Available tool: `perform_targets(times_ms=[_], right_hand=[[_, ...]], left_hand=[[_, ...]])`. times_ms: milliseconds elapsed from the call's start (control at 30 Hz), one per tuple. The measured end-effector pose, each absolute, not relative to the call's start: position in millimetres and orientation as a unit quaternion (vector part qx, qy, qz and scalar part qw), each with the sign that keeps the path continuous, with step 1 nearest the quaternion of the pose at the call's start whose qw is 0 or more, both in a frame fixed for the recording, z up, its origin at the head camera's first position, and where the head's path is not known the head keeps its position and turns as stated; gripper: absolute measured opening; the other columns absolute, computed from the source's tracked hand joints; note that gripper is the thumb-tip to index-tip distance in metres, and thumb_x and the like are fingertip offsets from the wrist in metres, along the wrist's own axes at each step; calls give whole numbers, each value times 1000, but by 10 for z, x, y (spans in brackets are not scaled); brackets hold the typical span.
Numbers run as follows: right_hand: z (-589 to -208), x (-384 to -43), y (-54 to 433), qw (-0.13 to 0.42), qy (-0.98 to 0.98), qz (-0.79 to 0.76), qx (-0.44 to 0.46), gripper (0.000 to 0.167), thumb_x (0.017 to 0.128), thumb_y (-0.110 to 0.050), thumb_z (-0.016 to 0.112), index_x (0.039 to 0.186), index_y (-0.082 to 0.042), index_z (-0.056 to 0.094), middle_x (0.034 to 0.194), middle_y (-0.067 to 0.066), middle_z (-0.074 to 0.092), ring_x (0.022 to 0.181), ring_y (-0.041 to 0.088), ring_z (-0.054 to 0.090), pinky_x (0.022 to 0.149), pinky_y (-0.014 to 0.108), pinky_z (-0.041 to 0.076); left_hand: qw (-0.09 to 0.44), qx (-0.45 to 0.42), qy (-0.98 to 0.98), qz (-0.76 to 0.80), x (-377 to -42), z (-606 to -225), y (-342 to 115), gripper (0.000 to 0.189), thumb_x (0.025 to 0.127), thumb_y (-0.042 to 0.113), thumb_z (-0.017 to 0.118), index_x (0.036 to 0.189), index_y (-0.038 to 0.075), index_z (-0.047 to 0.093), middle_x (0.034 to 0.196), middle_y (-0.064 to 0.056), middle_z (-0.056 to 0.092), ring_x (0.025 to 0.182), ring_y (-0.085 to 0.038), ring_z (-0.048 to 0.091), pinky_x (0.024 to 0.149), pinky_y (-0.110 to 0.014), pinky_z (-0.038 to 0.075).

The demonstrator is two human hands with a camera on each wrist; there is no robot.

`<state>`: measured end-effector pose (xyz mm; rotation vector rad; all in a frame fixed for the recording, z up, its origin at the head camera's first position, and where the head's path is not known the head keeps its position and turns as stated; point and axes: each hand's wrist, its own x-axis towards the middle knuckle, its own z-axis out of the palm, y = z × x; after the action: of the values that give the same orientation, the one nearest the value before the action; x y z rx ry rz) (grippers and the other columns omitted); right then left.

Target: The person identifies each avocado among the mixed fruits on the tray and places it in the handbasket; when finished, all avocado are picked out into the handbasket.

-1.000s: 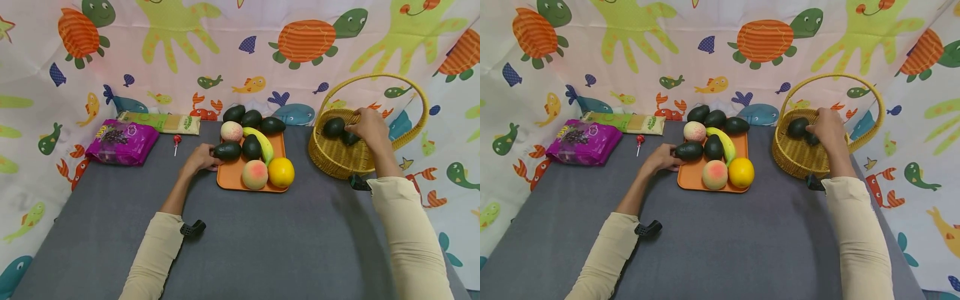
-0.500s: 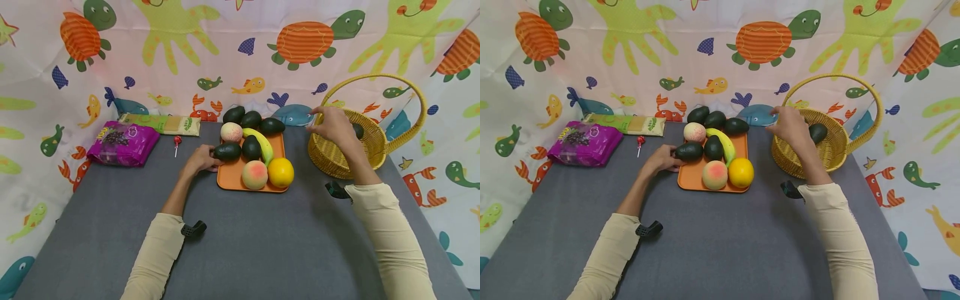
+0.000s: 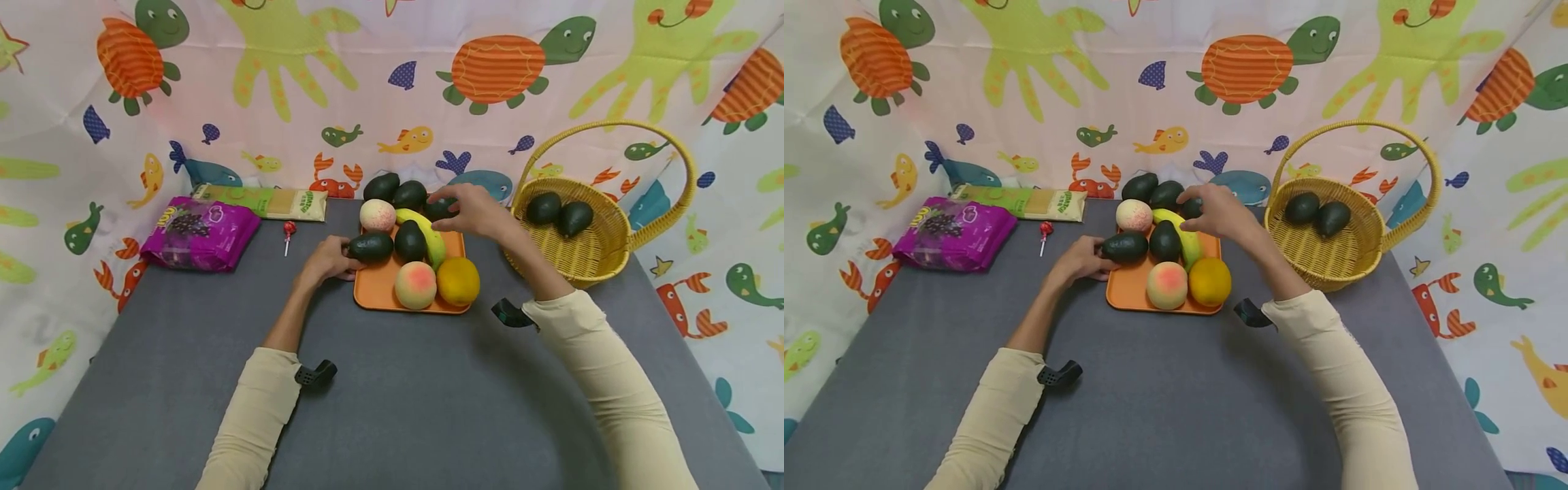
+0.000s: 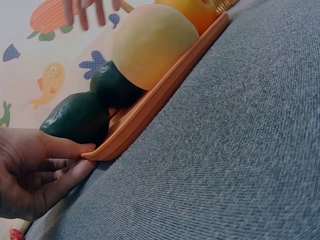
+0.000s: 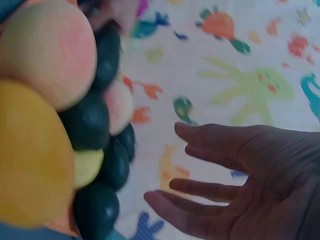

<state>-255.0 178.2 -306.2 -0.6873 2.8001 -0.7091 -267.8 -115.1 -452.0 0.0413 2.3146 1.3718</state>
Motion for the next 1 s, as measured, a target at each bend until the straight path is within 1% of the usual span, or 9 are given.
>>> perform_targets(times_ms=[167, 267, 400, 500, 600, 633, 767, 900, 1000], right_hand=[[-3218, -2542, 1419, 100, 923, -224, -297, 47, 92, -14, 80, 135, -4, 66, 136, 20, 67, 122, 40, 65, 105, 51, 56], [-3311, -2560, 1247, 99, 912, -221, -330, 47, 90, -12, 81, 134, -3, 67, 132, 18, 69, 121, 36, 65, 105, 48, 56], [-3420, -2597, 1062, 106, 898, -218, -367, 48, 89, -10, 81, 134, 0, 66, 136, 20, 68, 125, 36, 63, 110, 47, 54], [-3519, -2627, 942, 118, 892, -203, -386, 48, 90, -9, 81, 135, -2, 65, 143, 20, 62, 132, 36, 59, 117, 48, 48], [-3627, -2648, 852, 126, 891, -192, -392, 49, 90, -10, 80, 137, -3, 65, 148, 20, 57, 136, 35, 55, 121, 48, 44], [-3661, -2651, 828, 126, 892, -190, -390, 50, 90, -10, 81, 137, -4, 65, 148, 20, 57, 136, 35, 56, 121, 48, 45], [-3753, -2653, 772, 129, 895, -192, -383, 55, 89, -8, 81, 141, -5, 63, 147, 18, 57, 135, 32, 56, 120, 47, 46], [-3786, -2658, 726, 123, 897, -177, -385, 57, 89, -6, 81, 142, -7, 62, 144, 17, 59, 132, 32, 58, 119, 48, 47], [-3800, -2648, 702, 122, 903, -159, -381, 57, 90, -8, 81, 143, -11, 60, 143, 17, 57, 127, 32, 59, 116, 50, 49]], left_hand=[[224, 13, 836, 501, -2678, -4507, -1172, 49, 92, 7, 76, 137, -2, 58, 119, -24, 63, 62, -6, 71, 64, -23, 63], [226, 12, 835, 502, -2673, -4489, -1169, 52, 92, 7, 76, 139, -2, 57, 121, -25, 64, 62, -7, 71, 64, -23, 63], [232, 7, 837, 496, -2679, -4476, -1161, 55, 93, 8, 77, 142, 0, 56, 124, -26, 65, 62, -6, 71, 64, -23, 63], [232, 5, 841, 489, -2684, -4477, -1160, 52, 93, 8, 76, 141, 1, 57, 117, -23, 66, 61, -6, 70, 63, -22, 62], [228, 7, 843, 487, -2682, -4484, -1157, 49, 93, 7, 75, 138, 1, 59, 111, -21, 66, 61, -6, 70, 62, -23, 62], [228, 7, 843, 487, -2686, -4487, -1154, 48, 93, 6, 75, 138, 1, 58, 110, -20, 66, 61, -6, 70, 62, -22, 62], [227, 13, 843, 486, -2694, -4505, -1145, 49, 94, 5, 73, 140, 0, 58, 113, -22, 66, 62, -7, 71, 64, -24, 63], [230, 8, 842, 488, -2689, -4503, -1154, 49, 94, 6, 74, 140, 0, 58, 112, -21, 67, 62, -8, 71, 64, -24, 63], [230, 7, 842, 487, -2682, -4498, -1163, 50, 93, 7, 75, 139, 1, 58, 109, -20, 67, 63, -7, 71, 63, -23, 62]])
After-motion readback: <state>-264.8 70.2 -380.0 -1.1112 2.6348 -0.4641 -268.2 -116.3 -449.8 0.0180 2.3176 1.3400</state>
